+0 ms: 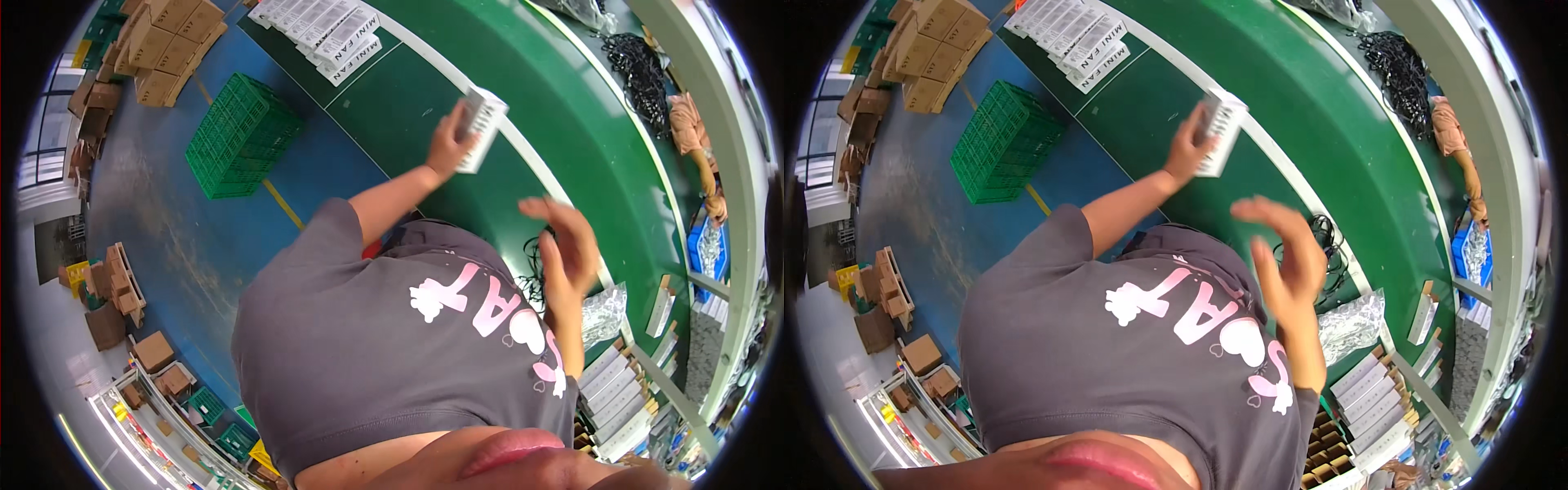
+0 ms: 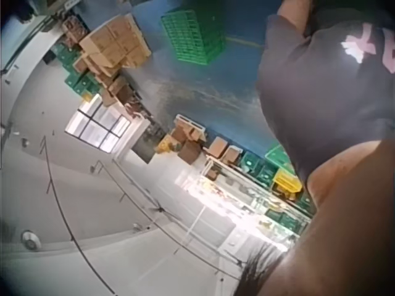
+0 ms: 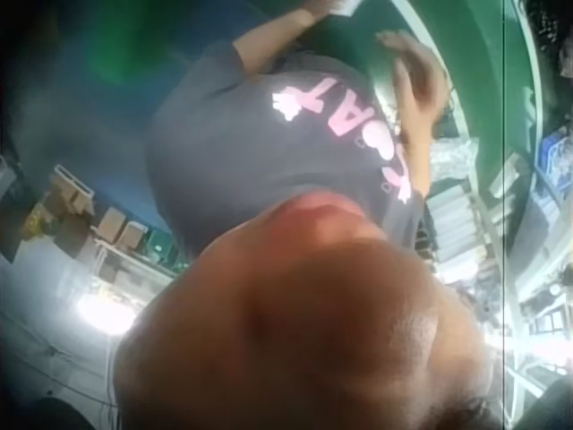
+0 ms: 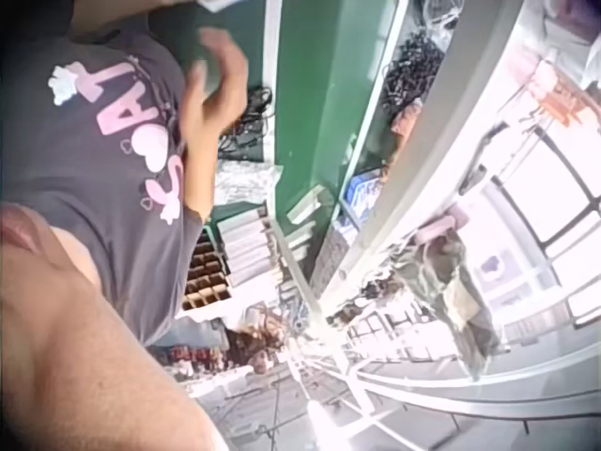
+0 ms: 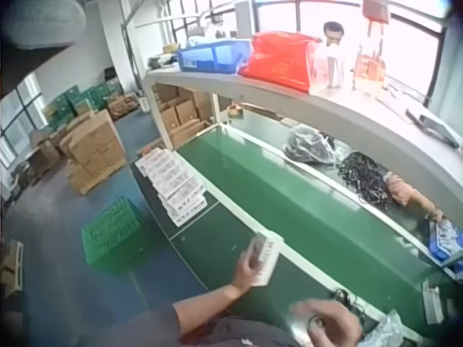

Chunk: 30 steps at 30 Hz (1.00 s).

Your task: The person packages mini fans by putting cables and lanyards into product boxes, closing the boxes, and stacking them on the table by hand.

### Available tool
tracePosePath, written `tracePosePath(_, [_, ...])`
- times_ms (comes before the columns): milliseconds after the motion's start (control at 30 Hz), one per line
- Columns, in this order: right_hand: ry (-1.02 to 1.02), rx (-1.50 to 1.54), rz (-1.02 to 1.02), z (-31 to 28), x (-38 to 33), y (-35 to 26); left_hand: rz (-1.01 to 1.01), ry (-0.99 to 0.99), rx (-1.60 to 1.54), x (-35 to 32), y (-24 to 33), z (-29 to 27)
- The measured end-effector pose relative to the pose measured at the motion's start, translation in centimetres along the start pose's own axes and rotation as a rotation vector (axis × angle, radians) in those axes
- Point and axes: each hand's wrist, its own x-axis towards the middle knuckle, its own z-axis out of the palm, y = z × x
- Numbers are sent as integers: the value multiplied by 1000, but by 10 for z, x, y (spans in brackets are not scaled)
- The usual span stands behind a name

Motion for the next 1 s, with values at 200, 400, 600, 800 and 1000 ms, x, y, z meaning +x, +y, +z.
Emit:
tracePosePath(200, [-490,925,-289,-8,19,-79,122,91,769,116,-86,-123])
tracePosePath(400, [-533,1169,-302,7,26,-83,36,-65,1115,124,-105,-112])
tracePosePath(600, [-471,1068,-401,11,25,-85,207,-319,756,29,-64,-29])
tracePosePath(800, [-258,935,-548,-3,-2,-94,292,-608,527,-60,-13,13])
tracePosePath(1000, [-170,779,-519,-36,-51,-112,564,-858,479,-81,30,39])
